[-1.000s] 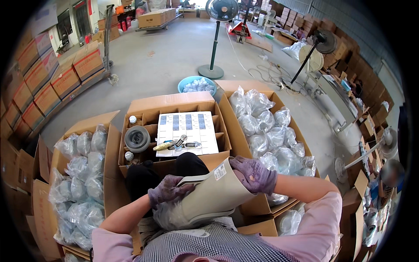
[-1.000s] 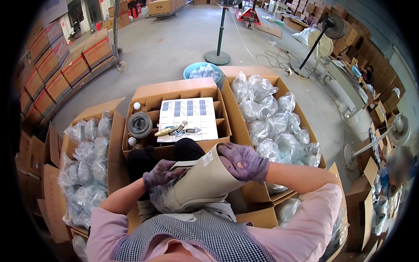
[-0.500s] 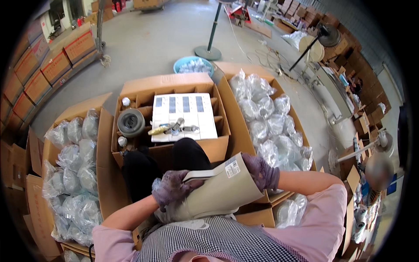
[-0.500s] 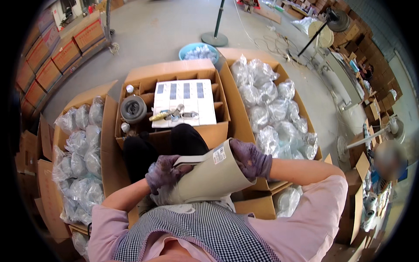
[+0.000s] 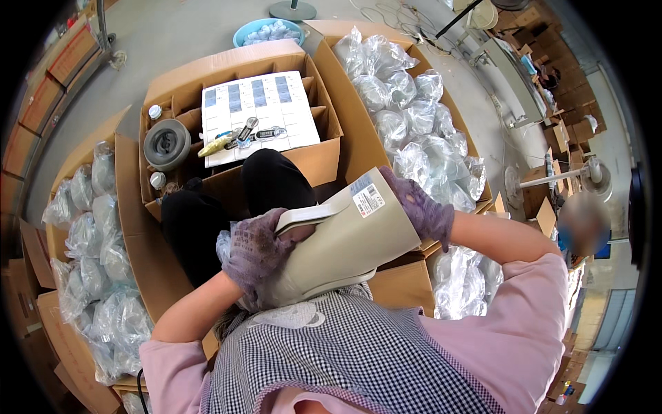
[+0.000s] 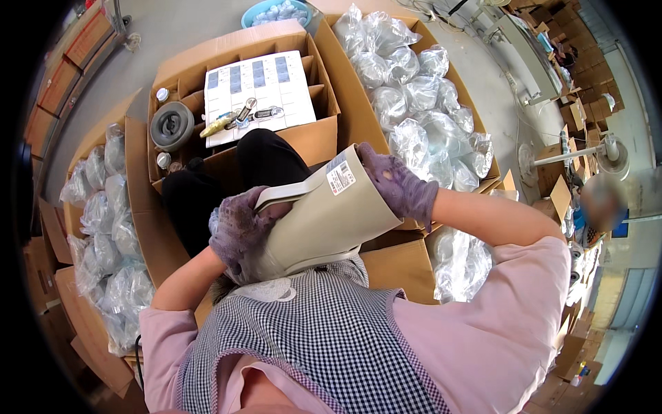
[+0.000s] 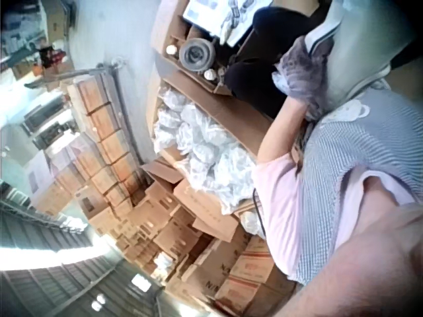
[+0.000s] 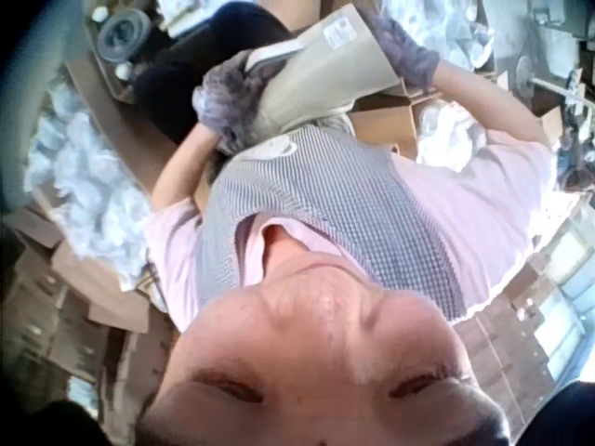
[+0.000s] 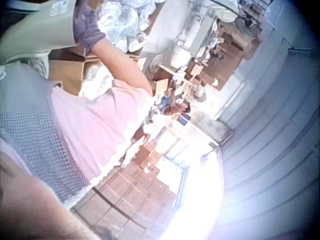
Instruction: The person assembles a beige electric kettle by inserting a metal heating element and a plastic lid into the kettle body. They then place the assembled kettle into a plastic bag and set it into a cardboard box. The person repeats this process with a second, pink kettle.
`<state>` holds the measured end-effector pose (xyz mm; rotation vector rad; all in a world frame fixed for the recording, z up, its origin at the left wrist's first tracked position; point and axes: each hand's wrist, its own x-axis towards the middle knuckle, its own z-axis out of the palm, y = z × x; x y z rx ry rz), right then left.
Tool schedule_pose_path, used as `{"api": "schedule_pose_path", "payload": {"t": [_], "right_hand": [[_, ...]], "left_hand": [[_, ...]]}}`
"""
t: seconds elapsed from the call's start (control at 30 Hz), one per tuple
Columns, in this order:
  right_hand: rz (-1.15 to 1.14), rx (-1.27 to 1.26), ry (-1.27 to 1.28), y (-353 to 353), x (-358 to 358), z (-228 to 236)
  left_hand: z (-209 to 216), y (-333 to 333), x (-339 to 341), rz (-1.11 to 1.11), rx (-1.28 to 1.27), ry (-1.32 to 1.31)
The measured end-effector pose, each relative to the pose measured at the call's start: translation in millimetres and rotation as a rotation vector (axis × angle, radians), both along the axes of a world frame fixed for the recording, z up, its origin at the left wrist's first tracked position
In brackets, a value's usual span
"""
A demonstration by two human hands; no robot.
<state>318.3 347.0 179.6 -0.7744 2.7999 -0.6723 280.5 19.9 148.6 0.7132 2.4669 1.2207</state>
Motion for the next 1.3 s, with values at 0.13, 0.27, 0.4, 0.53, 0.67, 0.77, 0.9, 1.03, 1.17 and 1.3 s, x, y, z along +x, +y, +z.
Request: {"api": "schedule_pose_path", "payload": {"t": [0.13,0.27,0.4,0.53,0.67,0.77,0.9,1.03,1.17,1.3], "right_hand": [[-0.226,-0.013,-0.329,-11.8,1.3,4.8],[-0.269,-0.264,-0.207,-10.8,6.6,-13.9],[-0.136,-0.031,-0.018,-24.5,-6.1,-0.7],[-0.206,-0.08,-0.145,-28.5,-11.9,-0.3],[-0.264,-0.09,-0.234,-32.9,-13.2,5.8],[-0.188,-0.077,-0.063,-33.6,-12.5,3.9],[-0.176,-0.098,0.03,-45.4,-36.3,6.3],[0.238,-0.026,0.391,-61.5,-83.1,66.5],[0.133,-0.35,-0.066,-69.9,-95.3,99.4],[0.16,-0.455,0.002,-72.6,-107.2,73.7]], "left_hand": [[6.4,2.0,4.4,0.034,-0.005,-0.022],[11.8,0.8,-5.0,-0.037,0.149,-0.302],[0.5,-6.4,-17.3,-0.07,0.181,-0.479],[-18.7,-18.8,-32.9,-0.195,0.041,-0.517],[-15.3,-18.1,-27.0,-0.142,0.247,-0.415],[-16.6,-14.8,-31.5,-0.118,0.226,-0.45],[-39.6,-17.9,-43.9,-0.097,0.145,-0.375],[-57.5,-31.5,-63.4,-0.038,0.47,-0.252],[-43.5,-34.7,-55.4,0.055,0.547,-0.119],[-35.4,-47.7,-62.9,0.192,0.648,-0.108]]}}
